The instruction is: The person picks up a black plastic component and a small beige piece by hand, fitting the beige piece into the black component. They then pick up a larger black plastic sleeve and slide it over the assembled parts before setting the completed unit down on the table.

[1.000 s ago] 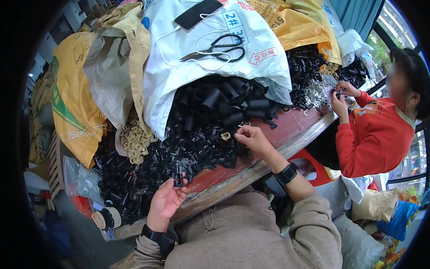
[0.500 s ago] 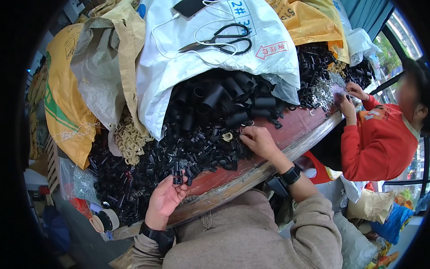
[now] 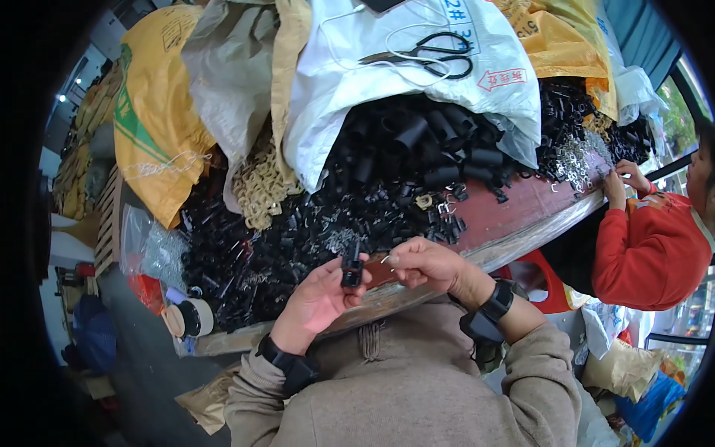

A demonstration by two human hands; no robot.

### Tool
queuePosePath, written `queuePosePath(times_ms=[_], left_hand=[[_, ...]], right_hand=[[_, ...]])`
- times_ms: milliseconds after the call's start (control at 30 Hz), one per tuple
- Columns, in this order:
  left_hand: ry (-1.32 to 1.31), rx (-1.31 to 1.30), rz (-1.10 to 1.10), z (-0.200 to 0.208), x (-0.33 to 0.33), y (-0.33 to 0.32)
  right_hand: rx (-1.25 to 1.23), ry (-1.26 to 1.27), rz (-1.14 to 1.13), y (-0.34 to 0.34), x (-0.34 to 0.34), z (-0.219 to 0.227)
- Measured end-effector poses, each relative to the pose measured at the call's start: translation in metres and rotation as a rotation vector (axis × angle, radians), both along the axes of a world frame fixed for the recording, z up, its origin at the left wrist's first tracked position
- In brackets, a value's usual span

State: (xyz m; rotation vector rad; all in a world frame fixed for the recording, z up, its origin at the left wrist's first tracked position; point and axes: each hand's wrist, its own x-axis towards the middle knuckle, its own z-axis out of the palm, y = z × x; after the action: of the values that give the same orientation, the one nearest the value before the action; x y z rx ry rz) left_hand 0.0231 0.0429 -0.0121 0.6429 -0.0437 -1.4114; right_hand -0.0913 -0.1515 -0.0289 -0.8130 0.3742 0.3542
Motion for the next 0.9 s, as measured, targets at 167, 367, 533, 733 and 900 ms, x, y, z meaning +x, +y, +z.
queuePosePath(times_ms=[167, 367, 533, 733, 900], left_hand=[[0.069, -0.157, -0.096, 0.001, -0.004, 0.002], [0.068, -0.099, 0.047, -0.014, 0.002, -0.001], [0.129, -0.039, 0.088, -0.017, 0.005, -0.004], [0.135, -0.024, 0.053, -0.015, 0.004, -0.004], [0.112, -0.032, 0.012, -0.012, -0.003, 0.001]], right_hand=[[0.265, -0.049, 0.128, 0.026, 0.008, 0.005], [0.313, -0.070, 0.028, 0.033, 0.018, 0.003], [-0.638, -0.370, -0.237, 0.033, 0.024, 0.010], [-1.525, -0.882, -0.113, 0.022, 0.026, 0.009], [-1.563, -0.856, -0.022, 0.023, 0.019, 0.015]])
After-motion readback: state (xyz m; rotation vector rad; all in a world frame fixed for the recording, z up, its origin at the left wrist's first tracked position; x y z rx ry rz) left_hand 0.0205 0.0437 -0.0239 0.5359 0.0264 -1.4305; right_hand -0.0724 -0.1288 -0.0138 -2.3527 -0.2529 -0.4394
